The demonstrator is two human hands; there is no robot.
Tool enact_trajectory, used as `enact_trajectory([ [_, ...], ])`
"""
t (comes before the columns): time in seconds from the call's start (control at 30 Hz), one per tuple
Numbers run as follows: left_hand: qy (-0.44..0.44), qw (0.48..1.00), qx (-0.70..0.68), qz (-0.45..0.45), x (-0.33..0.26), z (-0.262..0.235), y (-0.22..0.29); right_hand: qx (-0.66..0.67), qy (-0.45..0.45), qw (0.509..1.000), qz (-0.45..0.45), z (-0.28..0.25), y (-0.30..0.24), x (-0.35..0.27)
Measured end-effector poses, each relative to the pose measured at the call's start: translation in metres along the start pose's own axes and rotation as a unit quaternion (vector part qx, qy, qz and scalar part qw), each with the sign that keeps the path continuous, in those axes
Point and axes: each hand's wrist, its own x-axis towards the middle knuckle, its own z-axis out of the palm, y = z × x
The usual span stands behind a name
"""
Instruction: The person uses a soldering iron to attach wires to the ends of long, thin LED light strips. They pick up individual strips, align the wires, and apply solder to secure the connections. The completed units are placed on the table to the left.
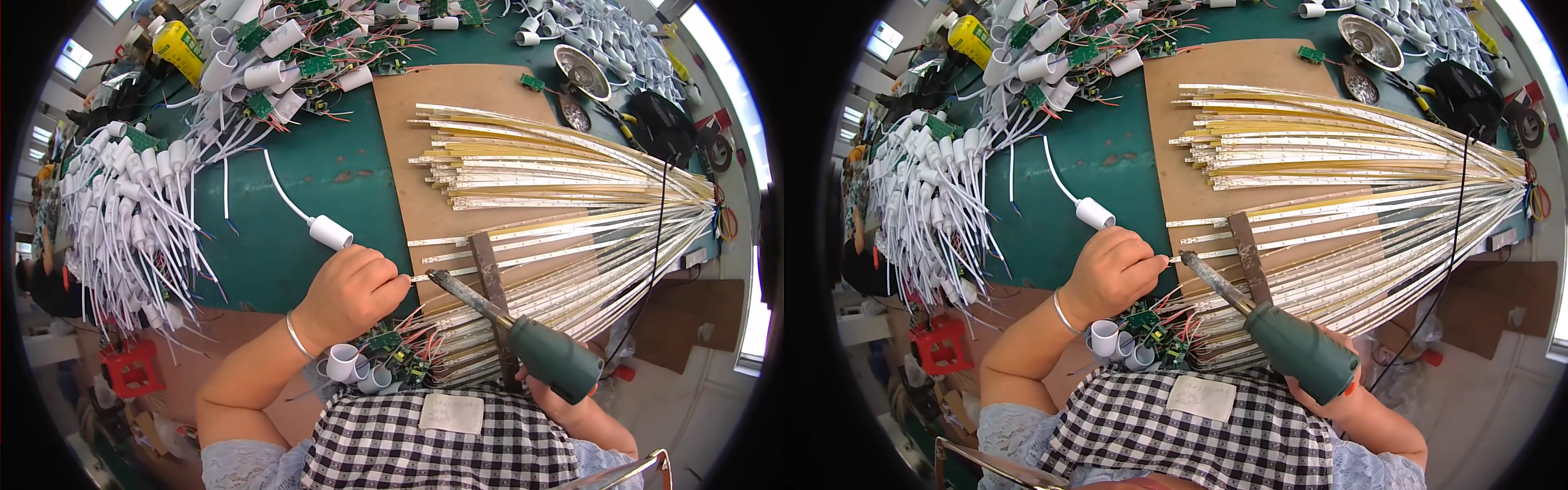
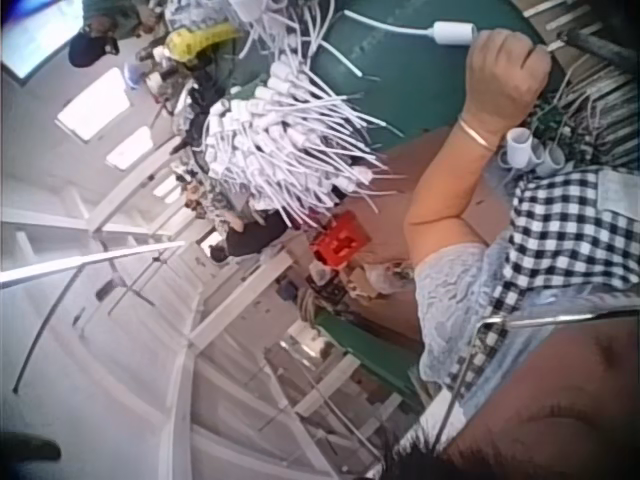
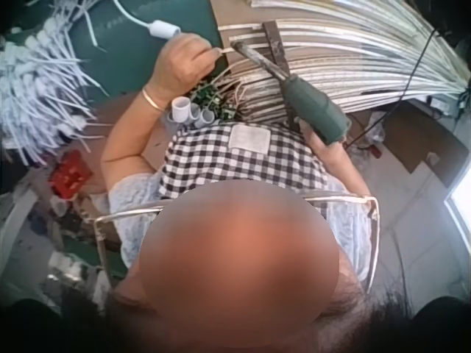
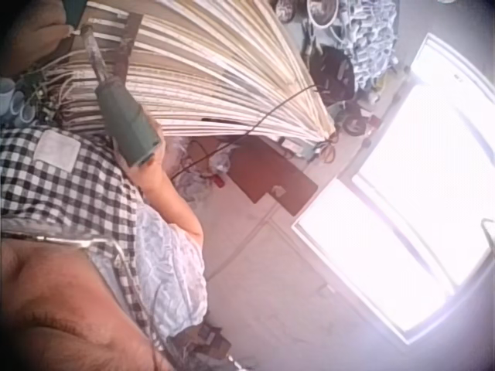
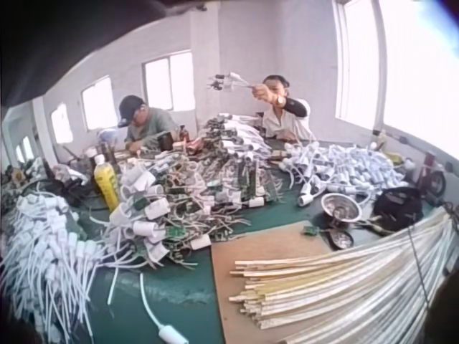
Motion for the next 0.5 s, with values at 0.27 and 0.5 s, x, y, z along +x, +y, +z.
enact_trajectory([
  [0.27, 0.017, 1.000, -0.001, 0.004, 0.0003, 0.0013, -0.0004, -0.019, 0.013, 1.000, 0.021, 0.0066, -0.0053, 0.0066],
  [0.5, 0.018, 1.000, 0.000, 0.005, -0.0009, 0.0015, -0.0008, -0.033, 0.019, 0.998, 0.053, 0.0092, -0.0013, 0.0055],
])
